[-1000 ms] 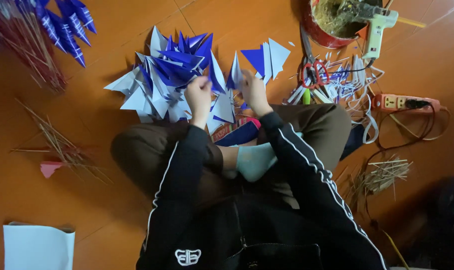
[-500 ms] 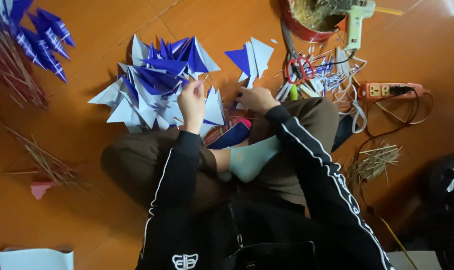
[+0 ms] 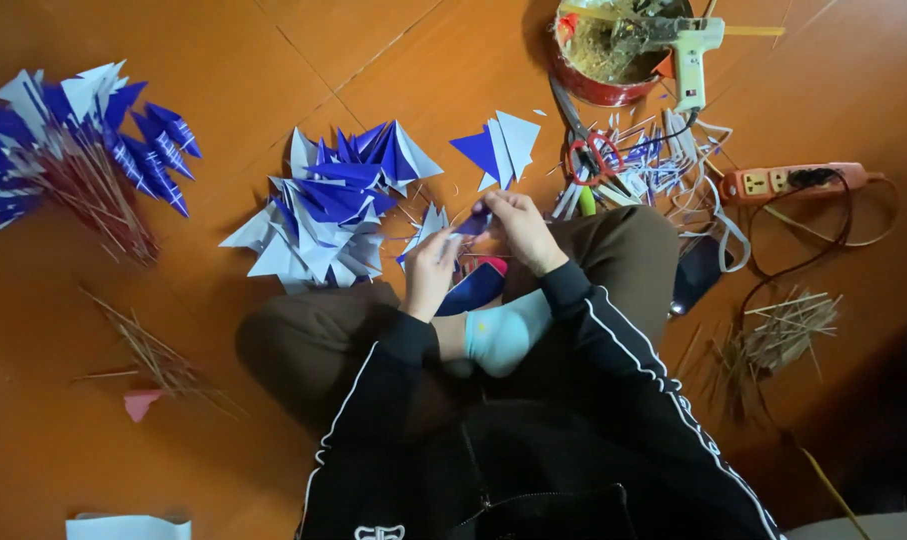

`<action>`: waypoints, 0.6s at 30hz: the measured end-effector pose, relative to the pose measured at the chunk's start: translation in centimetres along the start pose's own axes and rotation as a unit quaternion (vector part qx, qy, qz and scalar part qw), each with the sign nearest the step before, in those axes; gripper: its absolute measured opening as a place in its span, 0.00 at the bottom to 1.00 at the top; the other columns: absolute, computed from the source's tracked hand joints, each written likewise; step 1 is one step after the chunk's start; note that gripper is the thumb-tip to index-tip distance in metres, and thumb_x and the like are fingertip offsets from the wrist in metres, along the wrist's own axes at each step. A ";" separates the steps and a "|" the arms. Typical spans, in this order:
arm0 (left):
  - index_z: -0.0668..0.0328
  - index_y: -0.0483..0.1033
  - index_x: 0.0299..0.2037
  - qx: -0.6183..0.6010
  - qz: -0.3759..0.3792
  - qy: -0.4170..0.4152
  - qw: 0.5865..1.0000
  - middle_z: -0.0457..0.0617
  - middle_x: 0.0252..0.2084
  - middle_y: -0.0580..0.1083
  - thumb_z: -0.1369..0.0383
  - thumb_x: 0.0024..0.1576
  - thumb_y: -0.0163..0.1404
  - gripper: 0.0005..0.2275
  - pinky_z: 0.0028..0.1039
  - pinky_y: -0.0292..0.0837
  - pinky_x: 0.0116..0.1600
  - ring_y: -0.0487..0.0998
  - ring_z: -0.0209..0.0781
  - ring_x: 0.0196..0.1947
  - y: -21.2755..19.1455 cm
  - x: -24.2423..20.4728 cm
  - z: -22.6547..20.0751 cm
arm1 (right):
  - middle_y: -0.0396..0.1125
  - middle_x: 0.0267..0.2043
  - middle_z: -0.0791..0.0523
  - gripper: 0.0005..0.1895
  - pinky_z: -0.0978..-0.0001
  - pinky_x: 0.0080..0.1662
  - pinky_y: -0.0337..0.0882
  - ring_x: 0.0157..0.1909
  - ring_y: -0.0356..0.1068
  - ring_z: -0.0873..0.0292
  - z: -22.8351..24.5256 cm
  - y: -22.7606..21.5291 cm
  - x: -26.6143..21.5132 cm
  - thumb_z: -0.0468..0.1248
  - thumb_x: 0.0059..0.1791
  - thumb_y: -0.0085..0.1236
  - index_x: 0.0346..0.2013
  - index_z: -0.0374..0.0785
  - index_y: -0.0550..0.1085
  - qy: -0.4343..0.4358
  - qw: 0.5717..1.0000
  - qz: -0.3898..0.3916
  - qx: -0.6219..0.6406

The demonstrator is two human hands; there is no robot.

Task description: Assembling decorative paper arrows by folding paper triangles and attaching them to wooden sticks using glue.

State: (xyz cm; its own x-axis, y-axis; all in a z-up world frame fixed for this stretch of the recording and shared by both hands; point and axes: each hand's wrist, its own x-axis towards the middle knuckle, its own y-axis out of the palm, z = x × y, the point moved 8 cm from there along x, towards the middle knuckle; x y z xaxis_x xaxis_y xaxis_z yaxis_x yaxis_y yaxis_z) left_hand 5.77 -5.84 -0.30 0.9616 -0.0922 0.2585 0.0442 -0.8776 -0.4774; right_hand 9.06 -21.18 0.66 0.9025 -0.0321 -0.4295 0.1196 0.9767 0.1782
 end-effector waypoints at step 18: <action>0.66 0.81 0.29 -0.191 -0.123 -0.172 0.959 0.44 0.24 0.74 0.73 0.55 0.59 0.04 0.27 0.73 0.39 0.68 0.29 0.32 -7.9 -3.7 -2.7 | 0.68 0.21 0.51 0.03 0.75 0.25 0.76 0.22 0.73 0.62 -1.6 0.1 -2.2 0.24 0.46 0.60 0.33 0.25 0.75 -0.134 0.982 0.112 0.079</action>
State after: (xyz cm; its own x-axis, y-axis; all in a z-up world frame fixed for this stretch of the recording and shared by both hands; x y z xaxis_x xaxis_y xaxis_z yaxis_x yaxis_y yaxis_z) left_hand 1.16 0.11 4.81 0.9701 0.2427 0.0012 0.2420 -0.9671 -0.0785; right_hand 6.45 -20.63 0.16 0.9874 0.1035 -0.1196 -0.0499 0.9216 0.3849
